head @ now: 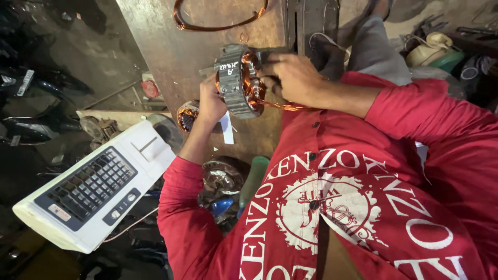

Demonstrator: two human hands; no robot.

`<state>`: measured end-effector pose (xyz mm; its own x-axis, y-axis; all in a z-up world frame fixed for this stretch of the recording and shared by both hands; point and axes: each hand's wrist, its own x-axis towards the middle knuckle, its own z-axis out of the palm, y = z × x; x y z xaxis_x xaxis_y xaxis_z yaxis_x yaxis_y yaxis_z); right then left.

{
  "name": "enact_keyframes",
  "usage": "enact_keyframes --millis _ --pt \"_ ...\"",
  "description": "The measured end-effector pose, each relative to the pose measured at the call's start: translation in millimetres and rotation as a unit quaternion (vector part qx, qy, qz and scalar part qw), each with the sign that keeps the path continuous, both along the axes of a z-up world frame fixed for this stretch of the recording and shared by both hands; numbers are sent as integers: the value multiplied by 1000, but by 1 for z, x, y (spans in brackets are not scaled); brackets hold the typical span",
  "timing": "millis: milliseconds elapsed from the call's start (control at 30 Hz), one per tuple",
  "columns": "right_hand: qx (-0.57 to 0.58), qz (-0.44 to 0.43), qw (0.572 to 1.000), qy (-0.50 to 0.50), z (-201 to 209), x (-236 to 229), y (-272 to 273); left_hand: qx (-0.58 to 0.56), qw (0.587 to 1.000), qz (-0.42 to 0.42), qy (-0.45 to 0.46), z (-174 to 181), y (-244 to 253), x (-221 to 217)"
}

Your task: The person winds copper wire around a stator core held in their left hand. They repeatedly wrap the wire, adjust its position, and continue the winding process on the same component.

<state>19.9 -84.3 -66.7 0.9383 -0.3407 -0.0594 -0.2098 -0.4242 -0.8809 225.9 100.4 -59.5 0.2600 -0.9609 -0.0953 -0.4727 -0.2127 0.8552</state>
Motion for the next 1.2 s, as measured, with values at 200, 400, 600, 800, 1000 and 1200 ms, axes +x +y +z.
enact_keyframes --millis 200,400,600,800,1000,1200 --pt "31 9 999 -4 -1 5 1 26 998 -19 -61 8 -10 -3" --pt "27 43 996 67 -3 6 -5 62 993 17 -99 6 2 0" --pt "51 -10 999 -13 -10 10 2 107 992 41 -61 11 1 6" --pt "26 8 1000 3 -6 9 8 68 992 -47 -95 23 -11 1" --pt "33 25 999 20 -3 4 3 88 994 17 61 19 -11 6" --pt "-24 25 999 17 -10 0 7 18 999 -28 -20 8 -5 1"
